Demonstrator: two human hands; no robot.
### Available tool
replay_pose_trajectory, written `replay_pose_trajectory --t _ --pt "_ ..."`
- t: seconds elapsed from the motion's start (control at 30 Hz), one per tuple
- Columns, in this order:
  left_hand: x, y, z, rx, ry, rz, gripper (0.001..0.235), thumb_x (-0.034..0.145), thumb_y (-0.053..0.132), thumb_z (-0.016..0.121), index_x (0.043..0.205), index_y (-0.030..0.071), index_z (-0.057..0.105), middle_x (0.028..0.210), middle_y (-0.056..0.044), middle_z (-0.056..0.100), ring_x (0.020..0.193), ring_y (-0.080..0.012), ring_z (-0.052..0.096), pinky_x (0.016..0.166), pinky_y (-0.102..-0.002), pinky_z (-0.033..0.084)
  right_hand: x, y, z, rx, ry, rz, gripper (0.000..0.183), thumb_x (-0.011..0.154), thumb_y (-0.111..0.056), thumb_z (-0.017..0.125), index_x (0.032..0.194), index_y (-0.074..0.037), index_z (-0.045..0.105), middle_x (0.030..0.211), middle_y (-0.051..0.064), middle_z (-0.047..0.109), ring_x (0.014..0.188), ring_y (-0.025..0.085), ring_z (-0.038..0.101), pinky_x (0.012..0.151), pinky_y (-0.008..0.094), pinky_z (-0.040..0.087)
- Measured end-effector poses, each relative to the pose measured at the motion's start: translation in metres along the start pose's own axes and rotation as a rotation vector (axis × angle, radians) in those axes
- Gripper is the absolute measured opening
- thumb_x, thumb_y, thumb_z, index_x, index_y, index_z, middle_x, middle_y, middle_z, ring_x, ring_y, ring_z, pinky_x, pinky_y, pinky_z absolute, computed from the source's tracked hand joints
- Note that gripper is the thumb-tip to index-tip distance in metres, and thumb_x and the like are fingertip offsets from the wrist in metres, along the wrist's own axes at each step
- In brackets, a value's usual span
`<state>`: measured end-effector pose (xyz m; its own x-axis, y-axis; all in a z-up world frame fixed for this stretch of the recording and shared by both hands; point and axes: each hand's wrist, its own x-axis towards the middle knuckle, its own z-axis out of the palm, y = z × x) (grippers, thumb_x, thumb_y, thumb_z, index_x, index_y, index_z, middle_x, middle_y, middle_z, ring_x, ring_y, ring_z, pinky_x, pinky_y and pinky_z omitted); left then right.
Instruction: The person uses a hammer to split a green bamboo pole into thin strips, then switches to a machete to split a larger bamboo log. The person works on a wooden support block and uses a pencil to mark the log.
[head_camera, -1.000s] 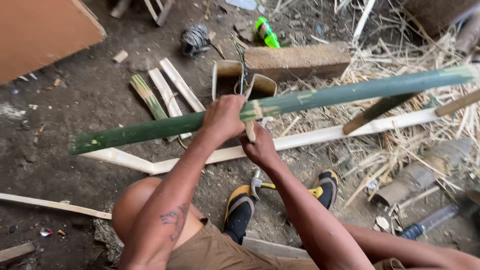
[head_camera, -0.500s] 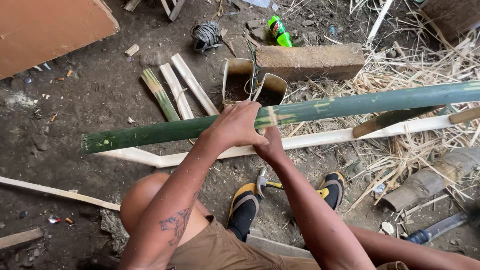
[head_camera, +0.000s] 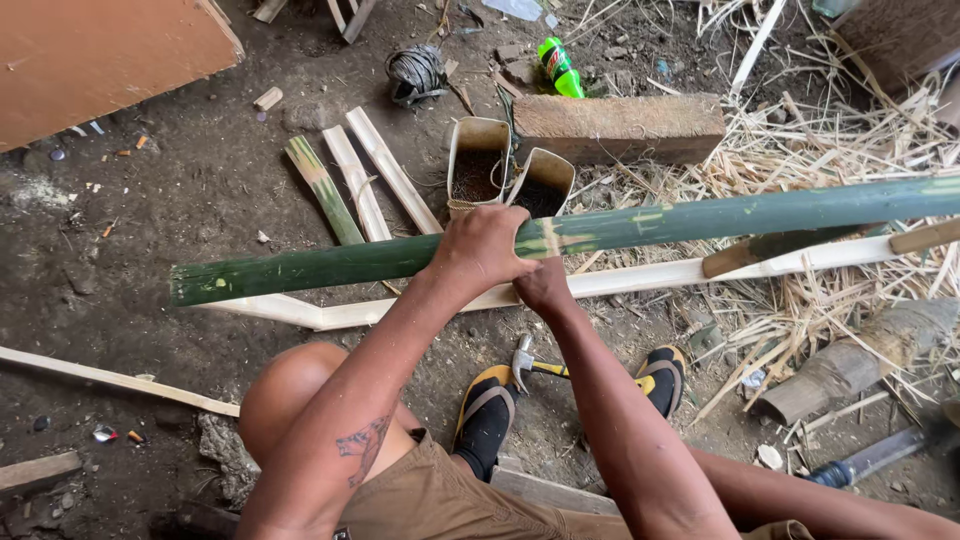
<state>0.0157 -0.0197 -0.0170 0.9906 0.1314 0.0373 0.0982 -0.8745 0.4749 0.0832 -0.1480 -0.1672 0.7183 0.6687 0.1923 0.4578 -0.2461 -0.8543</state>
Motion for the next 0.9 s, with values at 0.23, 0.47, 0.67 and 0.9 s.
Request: replay_pose_trajectory --t 0.23,0.47,0.67,0.9 --pt "-0.006 -0.004 0.002 -0.024 0.024 0.027 0.046 0.064 0.042 0.091 0.092 0.01 0.072 0.094 -0.013 0.072 0.093 -0.0324 0.071 0.085 -0.046 0.057 0.001 0.021 0.009 -0.048 0.048 -0.06 0.023 0.097 -0.024 0.056 0.104 -0.004 0.065 0.102 0.016 0.07 0.098 0.033 0.066 0.088 0.046 0.05" --pt "0.007 -0.013 0.0 -0.121 0.023 0.071 0.052 0.055 0.047 0.088 0.093 0.013 0.077 0.084 -0.013 0.072 0.082 -0.0314 0.073 0.081 -0.045 0.058 -0.002 0.019 0.0 -0.084 -0.027 0.025 0.024 0.1 -0.022 0.052 0.108 -0.004 0.066 0.103 0.013 0.072 0.095 0.028 0.067 0.087 0.046 0.051" --pt "0.025 -0.017 -0.007 -0.108 -0.249 0.007 0.043 0.064 0.05 0.082 0.087 0.015 0.073 0.077 -0.008 0.072 0.074 -0.026 0.074 0.071 -0.042 0.062 -0.001 0.011 0.0 0.158 -0.047 0.174 0.027 0.094 -0.019 0.055 0.114 -0.002 0.063 0.104 0.014 0.072 0.093 0.026 0.071 0.078 0.043 0.06" --pt "0.003 -0.001 -0.006 -0.114 -0.209 0.014 0.036 0.077 0.037 0.083 0.096 0.013 0.065 0.083 -0.001 0.065 0.066 -0.0194 0.065 0.057 -0.029 0.058 0.013 0.038 -0.085 0.152 -0.437 0.214 0.066 0.079 -0.02 0.077 0.138 -0.006 0.05 0.134 0.017 0.059 0.12 0.029 0.061 0.097 0.04 0.052"
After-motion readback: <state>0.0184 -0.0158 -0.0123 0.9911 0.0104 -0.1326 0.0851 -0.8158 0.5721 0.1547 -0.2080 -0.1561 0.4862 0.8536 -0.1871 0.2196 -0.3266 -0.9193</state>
